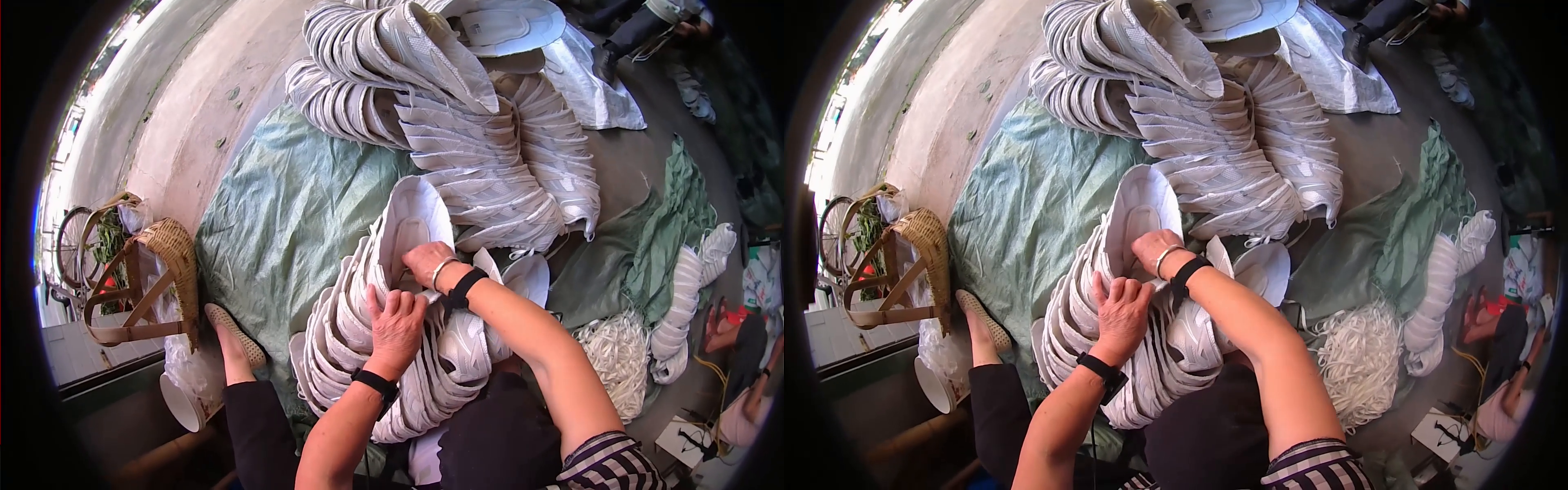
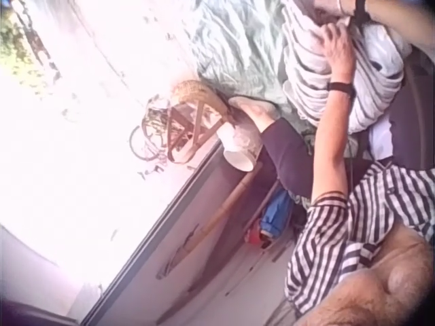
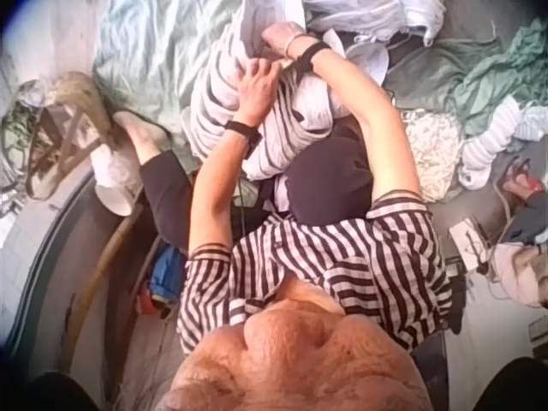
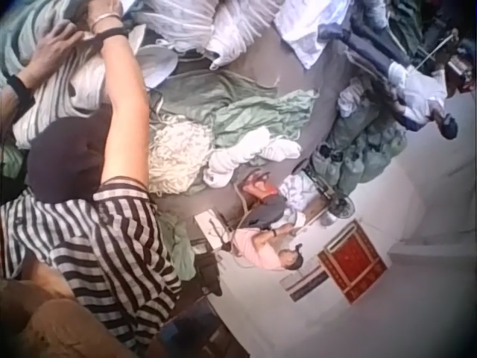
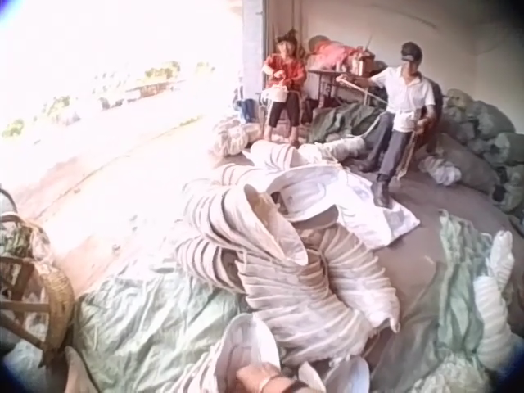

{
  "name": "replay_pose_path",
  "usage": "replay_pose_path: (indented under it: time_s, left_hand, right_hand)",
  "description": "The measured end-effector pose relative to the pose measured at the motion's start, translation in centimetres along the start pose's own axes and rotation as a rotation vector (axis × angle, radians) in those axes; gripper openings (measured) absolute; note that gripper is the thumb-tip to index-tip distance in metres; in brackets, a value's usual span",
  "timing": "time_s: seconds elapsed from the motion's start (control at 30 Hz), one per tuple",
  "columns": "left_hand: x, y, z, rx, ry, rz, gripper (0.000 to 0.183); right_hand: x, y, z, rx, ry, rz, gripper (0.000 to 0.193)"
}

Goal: Stacking and organizing white shoe soles into piles in a manufacturing environment.

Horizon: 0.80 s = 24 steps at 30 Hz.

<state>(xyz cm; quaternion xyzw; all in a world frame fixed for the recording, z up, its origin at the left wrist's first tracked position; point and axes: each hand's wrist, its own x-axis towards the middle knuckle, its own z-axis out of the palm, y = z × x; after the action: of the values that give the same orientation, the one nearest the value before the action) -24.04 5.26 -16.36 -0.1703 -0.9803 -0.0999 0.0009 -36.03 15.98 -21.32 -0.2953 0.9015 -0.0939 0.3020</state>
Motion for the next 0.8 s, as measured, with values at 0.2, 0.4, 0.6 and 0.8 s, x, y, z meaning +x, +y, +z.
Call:
replay_pose_path:
  time_s: [0.2,0.4,0.6,0.8]
  left_hand:
    - [0.1,0.4,-1.7,-0.406,0.190,-0.060,0.036]
    - [-0.8,2.9,-5.2,-0.764,0.271,-0.177,0.039]
    - [-1.2,3.5,-7.0,-0.834,0.053,-0.031,0.031]
    - [-2.2,4.6,-7.8,-1.160,-0.058,-0.197,0.026]
  right_hand:
    - [-7.3,1.8,-4.1,1.814,-0.151,-0.031,0.009]
    - [-13.9,0.0,-6.4,2.151,-0.281,-0.268,0.007]
    - [-18.5,-2.1,-9.1,2.197,-0.363,-0.520,0.012]
    - [-17.4,-5.1,-12.0,2.272,-0.367,-0.506,0.011]
